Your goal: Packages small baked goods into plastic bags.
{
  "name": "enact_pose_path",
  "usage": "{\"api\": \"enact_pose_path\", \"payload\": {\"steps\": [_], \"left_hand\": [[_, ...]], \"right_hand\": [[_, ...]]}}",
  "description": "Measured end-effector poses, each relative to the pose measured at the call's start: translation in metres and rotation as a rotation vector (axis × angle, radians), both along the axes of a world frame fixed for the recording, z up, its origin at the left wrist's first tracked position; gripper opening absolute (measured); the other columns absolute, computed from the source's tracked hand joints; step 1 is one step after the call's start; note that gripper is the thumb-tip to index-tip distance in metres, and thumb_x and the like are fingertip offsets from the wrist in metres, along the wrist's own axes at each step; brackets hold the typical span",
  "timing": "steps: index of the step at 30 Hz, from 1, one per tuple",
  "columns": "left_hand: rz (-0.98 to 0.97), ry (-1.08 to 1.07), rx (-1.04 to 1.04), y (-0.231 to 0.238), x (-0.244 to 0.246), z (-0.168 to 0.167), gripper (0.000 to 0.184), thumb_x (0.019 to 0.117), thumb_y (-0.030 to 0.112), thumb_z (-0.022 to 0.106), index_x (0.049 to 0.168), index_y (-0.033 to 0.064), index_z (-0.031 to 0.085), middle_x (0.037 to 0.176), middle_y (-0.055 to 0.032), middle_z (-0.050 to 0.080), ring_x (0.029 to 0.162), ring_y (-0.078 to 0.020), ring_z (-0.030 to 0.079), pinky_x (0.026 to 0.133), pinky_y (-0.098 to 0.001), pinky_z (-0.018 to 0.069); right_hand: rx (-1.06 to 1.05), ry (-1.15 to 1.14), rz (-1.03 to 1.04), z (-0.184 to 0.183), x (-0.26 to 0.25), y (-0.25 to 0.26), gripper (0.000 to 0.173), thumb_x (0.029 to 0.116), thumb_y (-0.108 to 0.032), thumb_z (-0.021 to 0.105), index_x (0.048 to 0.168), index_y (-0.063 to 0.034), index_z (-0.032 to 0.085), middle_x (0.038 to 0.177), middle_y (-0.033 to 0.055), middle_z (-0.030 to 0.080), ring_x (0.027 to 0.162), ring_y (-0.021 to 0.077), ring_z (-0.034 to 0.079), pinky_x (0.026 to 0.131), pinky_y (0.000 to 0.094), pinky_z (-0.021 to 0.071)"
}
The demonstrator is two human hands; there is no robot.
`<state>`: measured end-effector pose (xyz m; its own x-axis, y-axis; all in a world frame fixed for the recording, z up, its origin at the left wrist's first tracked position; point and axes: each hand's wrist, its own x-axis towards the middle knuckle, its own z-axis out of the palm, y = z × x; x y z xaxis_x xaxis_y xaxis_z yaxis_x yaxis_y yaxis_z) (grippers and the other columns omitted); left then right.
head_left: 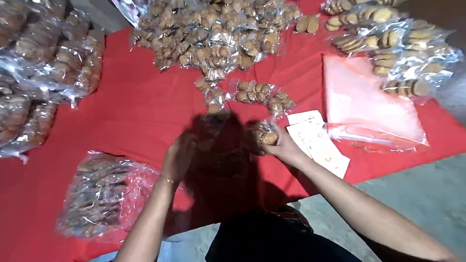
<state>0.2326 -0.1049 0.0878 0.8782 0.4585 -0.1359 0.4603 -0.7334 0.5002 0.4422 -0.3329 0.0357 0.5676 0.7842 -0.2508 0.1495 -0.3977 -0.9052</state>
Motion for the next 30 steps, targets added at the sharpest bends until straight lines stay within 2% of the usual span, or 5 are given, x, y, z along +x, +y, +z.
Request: {"api": "enact_pose_path", "payload": {"steps": [5,9,16,21,30], "left_hand": [[-0.083,0.151,0.231,-0.031,-0.021,-0.056,0.054,0.0875,-0.007,0.061,0.139,0.0093,0.063,0.147,-0.0332,0.046,0.134,-0.0524,0.047,0.108,-0.0589,0.0436],[0.167,0.255,0.216,-0.02,0.012,-0.052,0.05,0.0962,0.018,0.063,0.144,0.0037,0.055,0.152,-0.0349,0.039,0.14,-0.0544,0.038,0.112,-0.066,0.0319],[0.217,0.174,0.392,0.015,-0.01,-0.053,0.038,0.1051,0.015,0.052,0.14,0.0022,0.053,0.106,-0.0303,0.069,0.103,-0.0525,0.066,0.09,-0.0681,0.0471],[0.242,0.31,0.118,-0.016,-0.047,-0.05,0.076,0.0969,0.02,0.068,0.157,-0.0032,0.029,0.163,-0.0312,0.022,0.151,-0.0476,0.025,0.123,-0.055,0.022],[0.22,0.329,0.043,-0.072,-0.048,-0.027,0.035,0.0986,0.009,0.06,0.132,-0.0037,0.062,0.127,-0.0261,0.066,0.12,-0.0421,0.063,0.107,-0.0579,0.0455]], "right_hand": [[-0.126,0.069,-0.048,-0.018,-0.008,-0.05,0.073,0.0822,-0.024,0.079,0.143,0.0028,0.047,0.125,0.0185,0.065,0.114,0.0208,0.065,0.102,0.0395,0.0511],[0.033,0.353,-0.113,-0.024,-0.021,-0.074,0.065,0.0761,-0.015,0.077,0.134,0.0021,0.051,0.115,0.0066,0.068,0.101,0.0076,0.069,0.091,0.0274,0.0583],[0.162,0.331,-0.125,-0.05,-0.019,-0.113,0.071,0.0729,-0.022,0.081,0.134,0.0003,0.05,0.112,-0.0018,0.071,0.101,0.0022,0.069,0.091,0.0225,0.0586],[0.188,0.252,-0.096,-0.049,-0.023,-0.119,0.07,0.0758,-0.016,0.078,0.135,0.0058,0.049,0.116,0.0016,0.068,0.104,-0.0023,0.066,0.095,0.0181,0.0542],[0.29,0.217,0.042,-0.063,-0.013,-0.121,0.068,0.0756,-0.013,0.081,0.134,0.0049,0.052,0.12,0.0025,0.069,0.111,-0.0003,0.064,0.102,0.0204,0.0511]]}}
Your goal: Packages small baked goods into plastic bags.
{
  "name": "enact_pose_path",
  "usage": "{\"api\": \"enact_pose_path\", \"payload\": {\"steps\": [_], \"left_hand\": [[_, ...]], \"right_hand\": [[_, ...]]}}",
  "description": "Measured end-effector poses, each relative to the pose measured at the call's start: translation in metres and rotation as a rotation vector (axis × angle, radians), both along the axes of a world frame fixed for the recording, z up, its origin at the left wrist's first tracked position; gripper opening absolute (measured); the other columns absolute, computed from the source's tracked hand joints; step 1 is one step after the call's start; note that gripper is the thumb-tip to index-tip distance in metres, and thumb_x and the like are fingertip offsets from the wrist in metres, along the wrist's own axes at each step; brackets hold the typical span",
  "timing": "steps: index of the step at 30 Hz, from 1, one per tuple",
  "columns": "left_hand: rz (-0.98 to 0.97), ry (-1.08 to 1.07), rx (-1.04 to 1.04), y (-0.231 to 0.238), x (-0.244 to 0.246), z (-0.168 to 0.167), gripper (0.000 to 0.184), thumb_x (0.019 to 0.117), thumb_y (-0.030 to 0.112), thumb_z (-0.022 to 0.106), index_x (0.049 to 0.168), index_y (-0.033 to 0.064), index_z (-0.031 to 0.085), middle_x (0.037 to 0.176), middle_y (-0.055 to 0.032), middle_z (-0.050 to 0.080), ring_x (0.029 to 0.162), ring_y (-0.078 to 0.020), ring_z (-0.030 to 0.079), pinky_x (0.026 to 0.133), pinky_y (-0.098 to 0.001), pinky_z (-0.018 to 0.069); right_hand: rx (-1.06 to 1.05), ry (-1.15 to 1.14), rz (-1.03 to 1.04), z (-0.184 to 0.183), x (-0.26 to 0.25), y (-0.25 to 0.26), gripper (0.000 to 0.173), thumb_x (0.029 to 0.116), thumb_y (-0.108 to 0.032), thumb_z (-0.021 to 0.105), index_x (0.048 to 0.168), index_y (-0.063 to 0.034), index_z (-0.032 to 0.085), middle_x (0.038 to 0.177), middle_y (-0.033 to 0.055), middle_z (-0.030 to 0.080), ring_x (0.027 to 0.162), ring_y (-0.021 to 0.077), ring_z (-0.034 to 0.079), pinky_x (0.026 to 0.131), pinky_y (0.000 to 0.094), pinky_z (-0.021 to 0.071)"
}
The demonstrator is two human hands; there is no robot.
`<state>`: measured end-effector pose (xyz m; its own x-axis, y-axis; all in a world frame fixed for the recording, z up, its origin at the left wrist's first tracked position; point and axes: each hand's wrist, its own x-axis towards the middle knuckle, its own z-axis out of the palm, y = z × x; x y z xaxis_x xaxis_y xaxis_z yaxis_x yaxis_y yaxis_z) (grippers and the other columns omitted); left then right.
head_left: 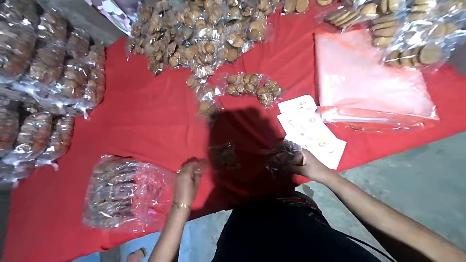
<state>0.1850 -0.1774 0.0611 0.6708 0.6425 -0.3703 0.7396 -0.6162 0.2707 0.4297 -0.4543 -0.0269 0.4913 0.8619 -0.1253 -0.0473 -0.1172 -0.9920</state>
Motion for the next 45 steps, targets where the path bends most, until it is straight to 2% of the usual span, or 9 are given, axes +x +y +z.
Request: {"api": "enact_pose_path", "payload": {"steps": [5,9,16,21,26,31,38,41,45], "left_hand": [[-0.491,-0.219,-0.103,-0.059,0.015,0.003,0.027,0.0768,0.023,0.085,0.098,0.0075,0.078,0.139,-0.0218,0.06,0.136,-0.0438,0.05,0.112,-0.064,0.036],[-0.565,0.136,-0.209,-0.042,0.079,-0.006,0.054,0.0883,0.046,0.075,0.131,0.0131,0.069,0.166,-0.0297,0.011,0.153,-0.0517,0.003,0.119,-0.0704,0.0051],[-0.122,-0.437,-0.521,0.004,0.078,0.0,0.055,0.0916,0.015,0.073,0.138,-0.0061,0.053,0.132,-0.0226,0.062,0.122,-0.025,0.061,0.108,-0.0383,0.0475],[0.182,-0.762,-0.826,-0.011,0.045,-0.041,0.098,0.0802,0.006,0.076,0.157,-0.0043,0.016,0.138,-0.0154,0.057,0.12,-0.0101,0.061,0.102,-0.0272,0.0516],[0.009,-0.79,-0.527,-0.033,0.024,-0.063,0.048,0.0816,0.011,0.078,0.123,-0.0085,0.063,0.145,-0.0237,0.05,0.133,-0.0195,0.052,0.111,-0.0311,0.0449],[0.083,-0.882,-0.519,-0.059,0.018,-0.071,0.051,0.0864,-0.004,0.065,0.135,-0.0139,0.052,0.131,-0.0176,0.064,0.119,-0.0113,0.063,0.105,-0.0286,0.0505],[0.34,-0.836,-0.434,-0.084,0.027,-0.069,0.091,0.0812,-0.008,0.067,0.153,-0.0149,0.012,0.137,-0.0247,0.056,0.121,-0.0155,0.062,0.104,-0.0316,0.0521],[0.417,-0.656,-0.48,-0.101,0.032,-0.044,0.06,0.0898,-0.007,0.061,0.143,-0.0186,0.037,0.13,-0.0268,0.061,0.119,-0.0163,0.062,0.106,-0.0285,0.0475],[0.114,-0.492,-0.453,-0.091,0.007,-0.008,0.068,0.0923,-0.002,0.06,0.152,-0.0144,0.029,0.156,-0.0271,0.04,0.147,-0.0254,0.039,0.124,-0.0364,0.0256]], "right_hand": [[0.045,0.005,0.036,0.006,0.004,0.001,0.063,0.0766,-0.009,0.079,0.132,0.0053,0.053,0.119,0.0001,0.07,0.111,-0.0037,0.063,0.102,0.0183,0.0502],[-0.057,0.099,0.067,0.004,0.01,-0.003,0.06,0.0764,-0.007,0.075,0.132,0.0004,0.054,0.115,-0.0014,0.071,0.106,0.0007,0.067,0.096,0.0229,0.0557],[0.016,0.373,-0.181,0.0,0.011,0.011,0.09,0.0657,-0.05,0.089,0.137,-0.014,0.049,0.111,-0.0077,0.07,0.095,0.0068,0.071,0.08,0.0273,0.0622],[0.203,0.136,-0.278,0.019,-0.019,0.106,0.057,0.1047,-0.024,0.05,0.147,0.0088,0.032,0.129,0.0126,0.062,0.113,0.0123,0.064,0.097,0.0322,0.0568],[0.214,-0.252,0.336,0.007,-0.012,0.139,0.05,0.0955,0.002,0.052,0.144,0.0096,0.043,0.143,0.0207,0.054,0.132,0.0192,0.055,0.113,0.033,0.0449],[0.061,-0.544,0.45,0.029,-0.018,0.137,0.05,0.0913,0.012,0.054,0.14,0.0025,0.054,0.141,0.022,0.058,0.135,0.0369,0.053,0.115,0.0521,0.0402],[0.155,-0.298,0.538,0.004,-0.026,0.124,0.124,0.0674,-0.039,0.089,0.158,0.0063,0.018,0.161,0.0275,0.029,0.151,0.0317,0.032,0.124,0.0421,0.0295],[0.201,-0.412,0.35,-0.008,-0.042,0.128,0.109,0.0758,-0.049,0.082,0.152,0.0096,0.032,0.15,0.0282,0.046,0.142,0.0331,0.046,0.119,0.0453,0.0385],[0.277,-0.543,0.407,-0.008,-0.036,0.124,0.101,0.0808,-0.057,0.075,0.148,0.0093,0.039,0.145,0.0233,0.055,0.138,0.0317,0.051,0.119,0.0489,0.0364]]}}
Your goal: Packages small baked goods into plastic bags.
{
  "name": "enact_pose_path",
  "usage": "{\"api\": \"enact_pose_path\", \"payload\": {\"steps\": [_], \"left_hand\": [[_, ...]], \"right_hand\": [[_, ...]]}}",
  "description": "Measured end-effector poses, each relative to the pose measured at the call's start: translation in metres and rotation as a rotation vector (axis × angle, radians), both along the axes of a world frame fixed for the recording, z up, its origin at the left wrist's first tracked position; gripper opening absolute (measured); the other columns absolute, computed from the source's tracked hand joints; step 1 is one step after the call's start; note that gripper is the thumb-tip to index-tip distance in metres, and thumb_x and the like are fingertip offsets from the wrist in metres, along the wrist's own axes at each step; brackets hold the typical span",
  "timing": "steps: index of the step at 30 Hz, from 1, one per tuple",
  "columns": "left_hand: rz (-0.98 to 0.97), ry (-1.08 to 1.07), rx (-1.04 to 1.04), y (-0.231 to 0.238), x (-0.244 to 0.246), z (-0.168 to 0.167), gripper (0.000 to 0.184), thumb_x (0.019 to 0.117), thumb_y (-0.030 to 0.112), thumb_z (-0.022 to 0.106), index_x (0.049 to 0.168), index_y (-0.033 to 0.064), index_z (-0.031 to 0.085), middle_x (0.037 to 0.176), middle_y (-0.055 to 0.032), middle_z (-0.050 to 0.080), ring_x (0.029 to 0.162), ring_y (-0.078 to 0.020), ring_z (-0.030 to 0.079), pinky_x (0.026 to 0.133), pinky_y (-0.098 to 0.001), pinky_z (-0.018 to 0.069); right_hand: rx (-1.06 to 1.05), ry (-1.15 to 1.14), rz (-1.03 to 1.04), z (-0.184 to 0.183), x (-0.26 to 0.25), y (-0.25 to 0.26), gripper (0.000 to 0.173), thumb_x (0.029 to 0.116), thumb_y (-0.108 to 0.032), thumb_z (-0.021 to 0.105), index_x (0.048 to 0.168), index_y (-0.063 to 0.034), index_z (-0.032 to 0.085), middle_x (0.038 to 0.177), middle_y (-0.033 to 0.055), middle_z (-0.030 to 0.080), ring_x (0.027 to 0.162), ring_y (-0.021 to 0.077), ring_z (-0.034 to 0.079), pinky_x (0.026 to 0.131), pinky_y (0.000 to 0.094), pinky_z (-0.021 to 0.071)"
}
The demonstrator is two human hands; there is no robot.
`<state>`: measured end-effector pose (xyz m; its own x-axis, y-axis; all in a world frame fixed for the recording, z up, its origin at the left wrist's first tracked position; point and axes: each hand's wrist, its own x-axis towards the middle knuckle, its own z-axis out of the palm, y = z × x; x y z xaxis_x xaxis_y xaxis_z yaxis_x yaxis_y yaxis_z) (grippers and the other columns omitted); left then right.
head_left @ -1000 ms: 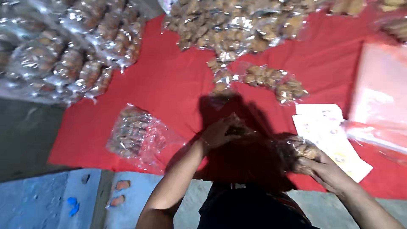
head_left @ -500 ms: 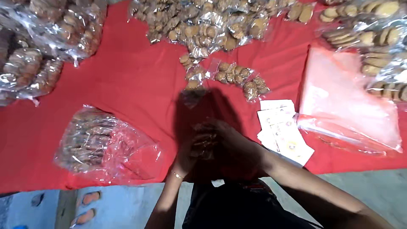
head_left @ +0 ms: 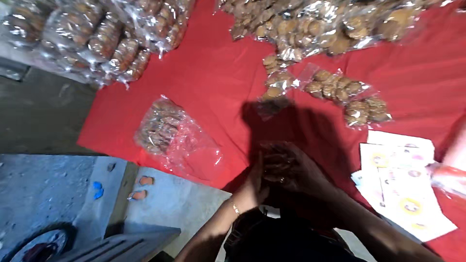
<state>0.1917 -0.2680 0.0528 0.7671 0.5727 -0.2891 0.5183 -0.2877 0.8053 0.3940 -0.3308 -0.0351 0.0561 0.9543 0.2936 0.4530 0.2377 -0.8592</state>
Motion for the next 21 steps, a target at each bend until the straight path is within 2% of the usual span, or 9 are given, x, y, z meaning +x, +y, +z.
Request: {"api": "enact_pose_path", "payload": {"steps": [2,4,8,10,12,14,17,19,21], "left_hand": [[-0.097,0.183,0.53,0.015,-0.029,0.012,0.04,0.0928,0.007,0.06,0.132,0.0011,0.066,0.154,-0.0177,0.048,0.15,-0.0363,0.034,0.122,-0.063,0.0168],[-0.005,0.41,0.935,0.045,-0.069,0.025,0.028,0.0912,0.005,0.062,0.115,0.0088,0.076,0.151,-0.0119,0.054,0.144,-0.0403,0.043,0.114,-0.0743,0.0213],[0.187,1.052,0.584,0.111,-0.117,0.075,0.035,0.101,-0.003,0.042,0.128,-0.0049,0.064,0.156,-0.0156,0.045,0.142,-0.0405,0.042,0.115,-0.0585,0.0305],[0.168,0.905,0.542,0.129,-0.136,0.084,0.034,0.0996,-0.007,0.045,0.127,-0.0063,0.065,0.147,-0.0213,0.053,0.128,-0.0429,0.057,0.105,-0.0549,0.0467],[0.131,0.633,0.416,0.136,-0.154,0.093,0.048,0.0969,-0.007,0.048,0.144,-0.0011,0.053,0.154,-0.0202,0.046,0.133,-0.0367,0.055,0.109,-0.0476,0.0456],[0.109,0.394,0.317,0.141,-0.175,0.096,0.057,0.0939,-0.008,0.05,0.15,0.0007,0.045,0.163,-0.0164,0.032,0.142,-0.0272,0.047,0.113,-0.0405,0.0429],[0.082,0.059,0.421,0.141,-0.205,0.095,0.069,0.0875,-0.005,0.052,0.155,0.0039,0.04,0.159,-0.0146,0.041,0.13,-0.0157,0.057,0.101,-0.0316,0.0507],[-0.003,-0.017,0.524,0.136,-0.205,0.096,0.072,0.0814,-0.008,0.057,0.152,-0.0018,0.043,0.154,-0.0181,0.048,0.127,-0.0274,0.062,0.098,-0.041,0.0542],[-0.077,-0.031,0.651,0.132,-0.195,0.087,0.07,0.0795,-0.009,0.061,0.148,-0.0024,0.049,0.15,-0.0169,0.053,0.115,-0.0294,0.069,0.088,-0.0432,0.0589]], "right_hand": [[0.024,0.019,0.004,-0.004,0.002,-0.001,0.094,0.0838,-0.053,0.075,0.148,0.0074,0.04,0.141,0.0171,0.06,0.135,0.025,0.055,0.117,0.0443,0.0402],[0.051,0.145,-0.03,0.002,-0.002,0.006,0.089,0.0858,-0.047,0.076,0.147,0.0048,0.037,0.133,0.0094,0.066,0.124,0.0124,0.062,0.108,0.0328,0.0516],[-0.088,0.471,0.215,0.04,-0.053,0.038,0.102,0.0763,-0.049,0.082,0.149,0.0052,0.034,0.134,0.0102,0.064,0.121,0.0133,0.064,0.102,0.0328,0.0549],[-0.178,0.605,0.477,0.061,-0.095,0.072,0.09,0.0755,-0.031,0.086,0.145,0.0032,0.04,0.131,0.0085,0.066,0.119,0.0125,0.064,0.102,0.0326,0.0547],[-0.409,0.648,0.567,0.085,-0.137,0.103,0.05,0.0777,-0.003,0.076,0.124,0.004,0.057,0.107,0.0014,0.069,0.097,0.0026,0.065,0.089,0.0243,0.0553],[-0.612,0.748,0.524,0.089,-0.172,0.13,0.012,0.0853,-0.004,0.058,0.097,-0.0018,0.061,0.079,-0.0059,0.063,0.071,0.0001,0.06,0.068,0.0222,0.0531],[-0.637,1.07,0.216,0.068,-0.206,0.152,0.012,0.0998,-0.013,0.046,0.102,-0.012,0.058,0.076,-0.0106,0.064,0.068,-0.0003,0.061,0.067,0.0211,0.0555],[-0.456,1.003,-0.087,0.054,-0.227,0.157,0.017,0.0938,-0.007,0.06,0.11,-0.0038,0.061,0.084,-0.0038,0.068,0.073,0.0044,0.066,0.07,0.0255,0.0584],[-0.27,0.628,-0.164,0.052,-0.245,0.154,0.062,0.0811,-0.013,0.078,0.134,0.0063,0.051,0.111,0.0066,0.069,0.097,0.0068,0.067,0.087,0.0262,0.0577]]}}
